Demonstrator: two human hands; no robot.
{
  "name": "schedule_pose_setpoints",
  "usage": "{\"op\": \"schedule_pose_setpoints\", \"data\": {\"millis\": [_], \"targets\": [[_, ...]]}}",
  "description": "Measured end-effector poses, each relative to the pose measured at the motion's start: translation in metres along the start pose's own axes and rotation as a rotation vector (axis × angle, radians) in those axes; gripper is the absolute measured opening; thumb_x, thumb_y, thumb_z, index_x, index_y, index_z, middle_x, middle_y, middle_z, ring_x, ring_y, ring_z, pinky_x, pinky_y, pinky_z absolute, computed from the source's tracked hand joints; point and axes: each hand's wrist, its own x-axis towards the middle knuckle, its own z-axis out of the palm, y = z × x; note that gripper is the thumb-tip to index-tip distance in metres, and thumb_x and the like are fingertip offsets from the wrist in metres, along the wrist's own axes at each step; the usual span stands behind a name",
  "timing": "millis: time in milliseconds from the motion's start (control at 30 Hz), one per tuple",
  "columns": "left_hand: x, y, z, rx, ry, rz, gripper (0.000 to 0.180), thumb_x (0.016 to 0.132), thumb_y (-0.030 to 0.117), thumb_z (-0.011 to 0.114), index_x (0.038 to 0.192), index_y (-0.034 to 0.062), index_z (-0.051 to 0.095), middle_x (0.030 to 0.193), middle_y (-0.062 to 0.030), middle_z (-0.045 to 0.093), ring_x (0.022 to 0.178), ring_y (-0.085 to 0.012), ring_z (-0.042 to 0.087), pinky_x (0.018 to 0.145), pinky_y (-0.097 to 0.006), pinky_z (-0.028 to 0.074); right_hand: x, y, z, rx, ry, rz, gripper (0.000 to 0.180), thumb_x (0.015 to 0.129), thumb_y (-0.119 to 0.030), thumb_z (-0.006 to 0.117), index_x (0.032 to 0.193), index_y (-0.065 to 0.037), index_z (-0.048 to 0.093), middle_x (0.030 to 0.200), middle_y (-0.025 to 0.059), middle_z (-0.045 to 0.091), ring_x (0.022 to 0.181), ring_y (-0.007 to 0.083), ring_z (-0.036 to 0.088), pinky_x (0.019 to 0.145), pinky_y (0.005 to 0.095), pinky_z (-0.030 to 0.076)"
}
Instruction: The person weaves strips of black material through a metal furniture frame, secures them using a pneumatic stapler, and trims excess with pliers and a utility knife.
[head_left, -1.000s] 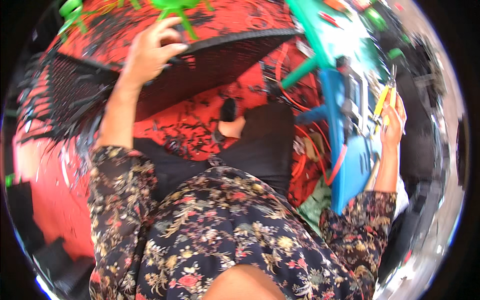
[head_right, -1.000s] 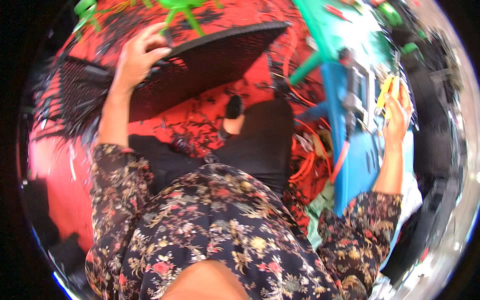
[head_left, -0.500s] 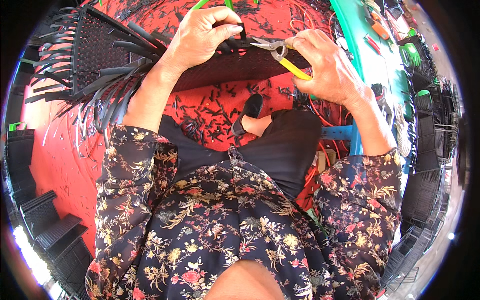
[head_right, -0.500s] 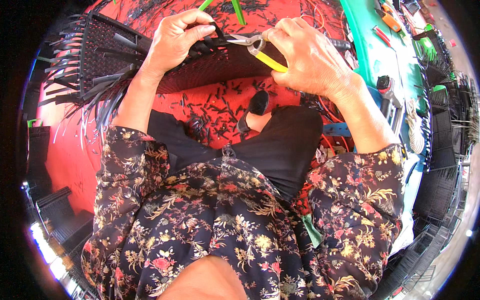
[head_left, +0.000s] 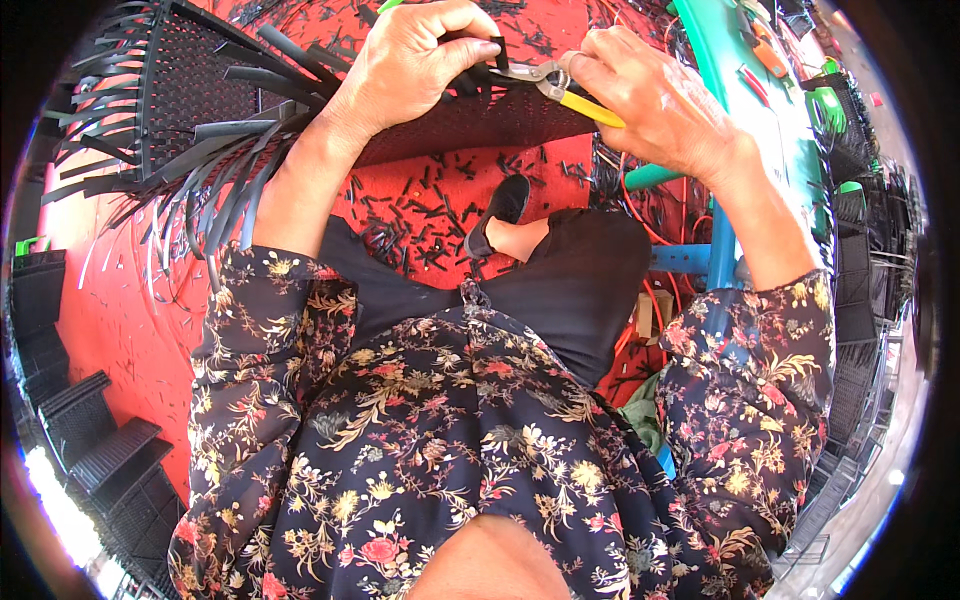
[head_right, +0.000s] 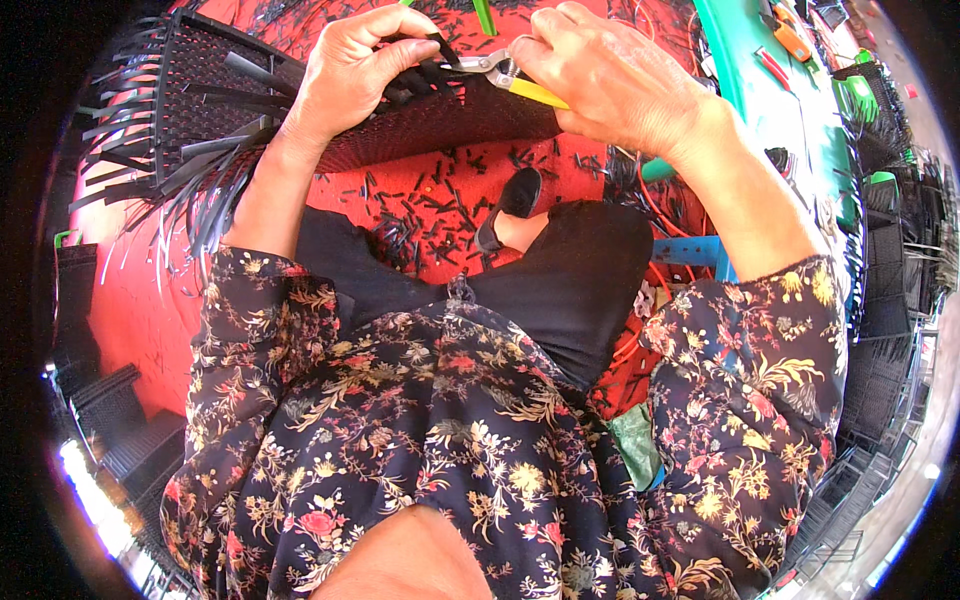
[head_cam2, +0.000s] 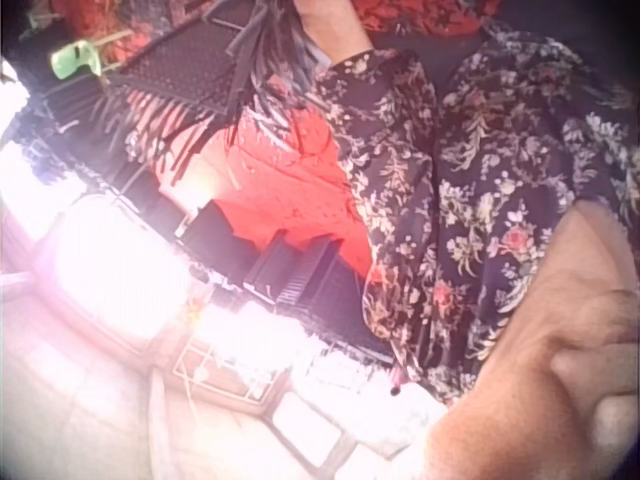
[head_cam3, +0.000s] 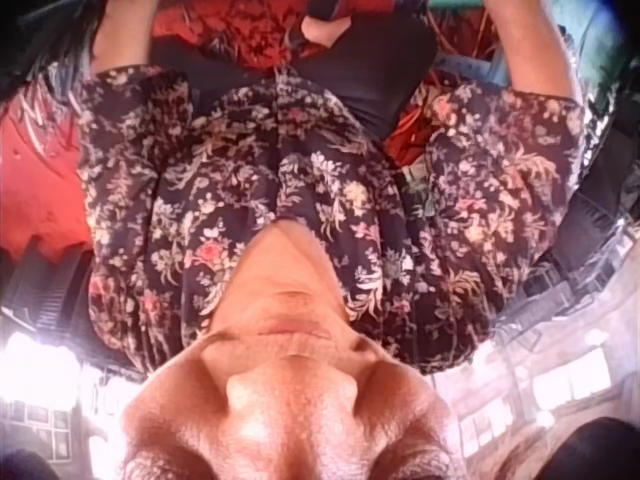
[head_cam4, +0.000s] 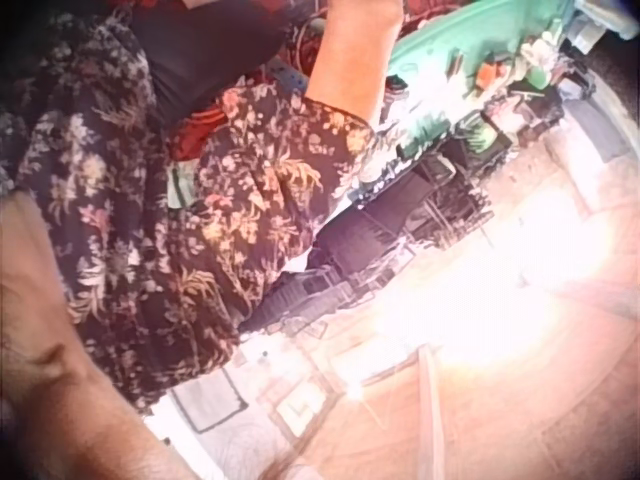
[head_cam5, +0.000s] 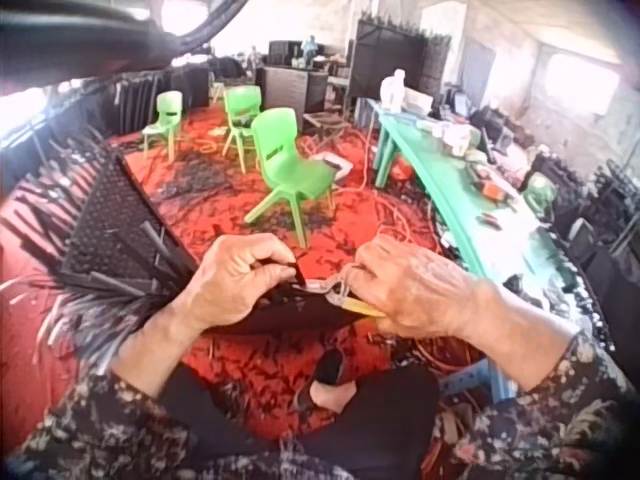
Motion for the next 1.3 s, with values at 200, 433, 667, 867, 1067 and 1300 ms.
{"op": "schedule_pose_setpoints", "data": {"millis": [200, 433, 667, 867, 1067, 1300], "targets": [[0.005, -0.006, 0.001, -0.055, 0.086, -0.150, 0.006, 0.086, 0.003, 0.058, 0.081, -0.0007, 0.060, 0.066, -0.0005, 0.058, 0.057, -0.0074, 0.056, 0.052, -0.023, 0.045, -0.039, -0.002, 0.009, 0.225, 0.143, 0.246, 0.043, 0.068, -0.006, 0.066, 0.109, -0.003, 0.055, 0.095, 0.0146, 0.055, 0.093, 0.0326, 0.057, 0.082, 0.0411, 0.047], [0.008, -0.025, 0.009, 0.083, 0.392, -0.090, 0.026, 0.080, 0.009, 0.065, 0.101, -0.0043, 0.058, 0.091, -0.0134, 0.062, 0.068, -0.0161, 0.062, 0.059, -0.027, 0.050, -0.328, -0.003, 0.007, 0.239, 0.284, 1.161, 0.061, 0.080, -0.016, 0.066, 0.133, 0.004, 0.042, 0.123, 0.0170, 0.052, 0.112, 0.0255, 0.050, 0.100, 0.0361, 0.037], [0.006, -0.028, 0.001, 0.396, 0.104, 0.396, 0.027, 0.082, 0.010, 0.062, 0.108, 0.0012, 0.063, 0.095, -0.0071, 0.064, 0.083, -0.0148, 0.061, 0.072, -0.027, 0.048, -0.600, -0.115, 0.023, 0.292, 0.227, 1.890, 0.049, 0.083, -0.029, 0.067, 0.118, 0.003, 0.055, 0.104, 0.0158, 0.060, 0.094, 0.0230, 0.057, 0.087, 0.0317, 0.043], [0.005, -0.055, -0.008, 0.430, -0.203, 0.246, 0.029, 0.084, 0.007, 0.058, 0.112, -0.0004, 0.061, 0.108, -0.0131, 0.065, 0.098, -0.0211, 0.063, 0.089, -0.031, 0.046, -0.443, -0.127, 0.014, -0.010, -0.231, 1.980, 0.064, 0.073, -0.052, 0.069, 0.117, -0.007, 0.061, 0.124, 0.0224, 0.053, 0.115, 0.0370, 0.050, 0.098, 0.0453, 0.039], [0.014, -0.058, -0.002, 0.403, -0.240, 0.173, 0.020, 0.087, 0.010, 0.061, 0.104, -0.0014, 0.064, 0.087, -0.0102, 0.067, 0.078, -0.0154, 0.063, 0.074, -0.028, 0.048, -0.427, -0.132, -0.010, -0.187, -0.396, 2.055, 0.064, 0.079, -0.051, 0.063, 0.127, -0.009, 0.054, 0.135, 0.0162, 0.047, 0.127, 0.0327, 0.041, 0.102, 0.0479, 0.035], [0.012, -0.065, -0.002, 0.337, -0.274, 0.127, 0.019, 0.086, 0.006, 0.062, 0.102, -0.0031, 0.064, 0.085, -0.0076, 0.066, 0.076, -0.0114, 0.061, 0.072, -0.026, 0.047, -0.473, -0.094, -0.003, -0.155, -0.087, 1.979, 0.036, 0.081, -0.030, 0.061, 0.113, -0.012, 0.064, 0.109, 0.0166, 0.064, 0.103, 0.0344, 0.060, 0.091, 0.0407, 0.045]]}}
